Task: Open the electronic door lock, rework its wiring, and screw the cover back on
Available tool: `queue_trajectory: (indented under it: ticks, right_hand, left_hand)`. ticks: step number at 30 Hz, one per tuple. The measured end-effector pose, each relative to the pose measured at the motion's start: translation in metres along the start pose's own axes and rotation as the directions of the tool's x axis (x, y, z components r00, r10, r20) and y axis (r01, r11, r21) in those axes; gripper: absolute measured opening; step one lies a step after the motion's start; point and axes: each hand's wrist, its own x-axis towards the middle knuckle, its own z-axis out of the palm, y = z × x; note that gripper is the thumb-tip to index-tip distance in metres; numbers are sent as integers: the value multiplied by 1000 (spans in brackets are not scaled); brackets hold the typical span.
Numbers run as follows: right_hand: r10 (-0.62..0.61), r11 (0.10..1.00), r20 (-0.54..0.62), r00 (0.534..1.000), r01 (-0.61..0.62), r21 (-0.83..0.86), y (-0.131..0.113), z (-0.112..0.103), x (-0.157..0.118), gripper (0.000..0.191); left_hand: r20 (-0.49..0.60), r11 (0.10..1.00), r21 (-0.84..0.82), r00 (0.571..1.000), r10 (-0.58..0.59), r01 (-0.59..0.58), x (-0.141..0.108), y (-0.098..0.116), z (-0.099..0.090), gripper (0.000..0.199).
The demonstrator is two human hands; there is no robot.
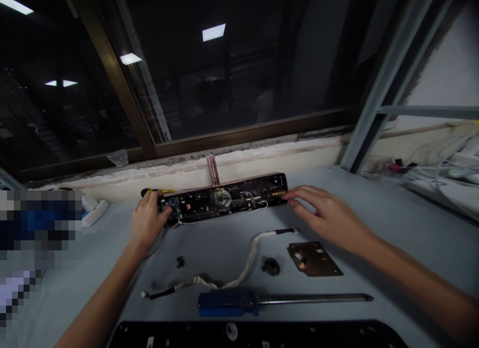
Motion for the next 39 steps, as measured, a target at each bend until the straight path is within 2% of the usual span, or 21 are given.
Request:
queue_trajectory:
  ticks: [20, 36, 39]
  right_hand:
    - [-4, 1000, 1, 1000, 4, -11, 3, 1, -2, 20]
    - [-3, 1000, -13, 1000, 3, -9, 4, 2, -2, 21]
    - [-10, 1000, -17, 1000, 10, -13, 4, 2, -1, 21]
  left_hand:
    - [5, 990, -92, 994, -106, 106, 3, 0, -2, 22]
    - [26, 998, -25, 998, -59, 59, 6, 2, -1, 23]
    - [40, 997, -70, 999, -24, 26, 7, -4, -3, 26]
